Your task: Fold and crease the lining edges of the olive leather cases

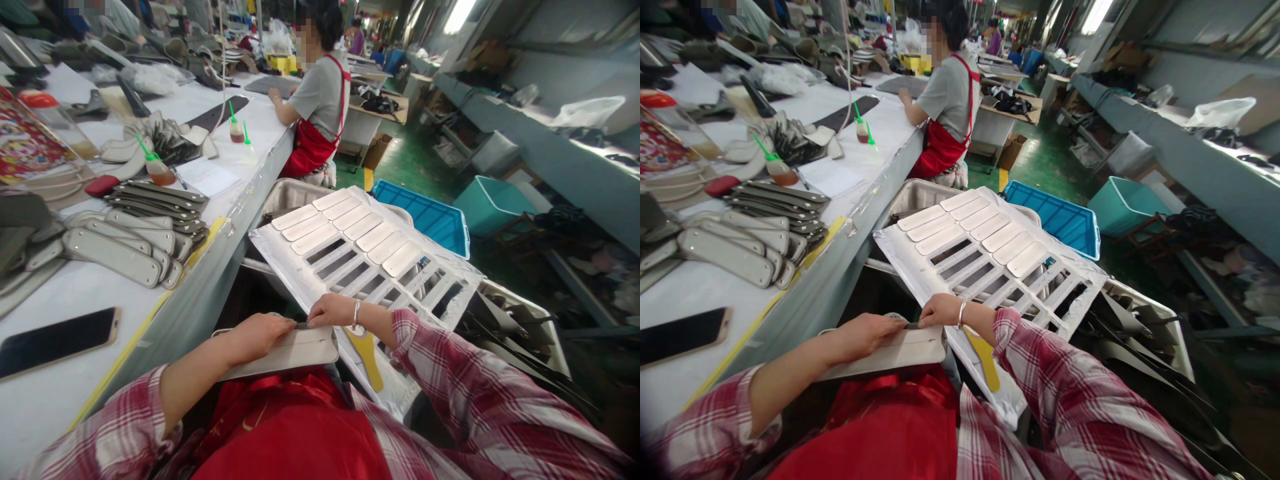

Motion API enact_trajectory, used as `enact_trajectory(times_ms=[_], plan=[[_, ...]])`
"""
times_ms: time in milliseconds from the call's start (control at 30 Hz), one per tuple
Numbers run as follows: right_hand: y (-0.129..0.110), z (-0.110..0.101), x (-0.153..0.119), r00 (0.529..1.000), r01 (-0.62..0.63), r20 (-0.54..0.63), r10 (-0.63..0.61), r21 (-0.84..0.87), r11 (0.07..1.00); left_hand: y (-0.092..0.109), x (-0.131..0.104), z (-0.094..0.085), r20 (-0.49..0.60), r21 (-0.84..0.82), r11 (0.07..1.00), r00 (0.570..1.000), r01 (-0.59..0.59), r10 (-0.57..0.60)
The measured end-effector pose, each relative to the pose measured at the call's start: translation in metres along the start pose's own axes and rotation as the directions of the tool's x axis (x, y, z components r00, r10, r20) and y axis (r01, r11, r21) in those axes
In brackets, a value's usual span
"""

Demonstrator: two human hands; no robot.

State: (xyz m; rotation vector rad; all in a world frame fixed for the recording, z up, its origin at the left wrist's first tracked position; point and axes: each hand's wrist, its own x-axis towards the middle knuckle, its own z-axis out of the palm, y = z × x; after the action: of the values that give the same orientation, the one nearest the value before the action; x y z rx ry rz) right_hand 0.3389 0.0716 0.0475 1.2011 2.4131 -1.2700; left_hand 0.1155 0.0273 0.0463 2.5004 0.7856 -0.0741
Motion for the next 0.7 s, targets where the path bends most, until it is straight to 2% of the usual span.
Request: enact_trajectory(times_ms=[133,300,433,533,633,700], plan=[[0.01,0.001,0.006,0.999,0.028,0.037,-0.032,0.122,0.992,-0.012,-0.012,-0.007,0.038,-0.071,0.997,0.999,-0.009,0.012],[0.02,0.01,0.016,0.988,0.038,0.136,-0.076,0.266,0.963,-0.009,-0.013,0.001,0.054,0.076,0.996,0.998,-0.041,0.037],[0.012,0.013,0.025,0.982,0.021,0.176,-0.067,0.249,0.968,-0.006,-0.015,0.008,-0.028,0.205,0.976,0.997,-0.071,0.078],[0.001,0.012,0.032,0.97,0.063,0.212,-0.119,0.256,0.965,-0.006,-0.017,0.011,-0.081,0.273,0.958,0.991,-0.084,0.11],[-0.007,0.009,0.037,0.951,0.113,0.247,-0.186,0.284,0.952,-0.012,-0.023,0.006,-0.048,0.265,0.96,0.994,-0.087,0.103],[-0.012,0.008,0.038,0.948,0.1,0.26,-0.183,0.302,0.948,-0.018,-0.03,0.0,0.005,0.205,0.975,0.996,-0.087,0.088]])
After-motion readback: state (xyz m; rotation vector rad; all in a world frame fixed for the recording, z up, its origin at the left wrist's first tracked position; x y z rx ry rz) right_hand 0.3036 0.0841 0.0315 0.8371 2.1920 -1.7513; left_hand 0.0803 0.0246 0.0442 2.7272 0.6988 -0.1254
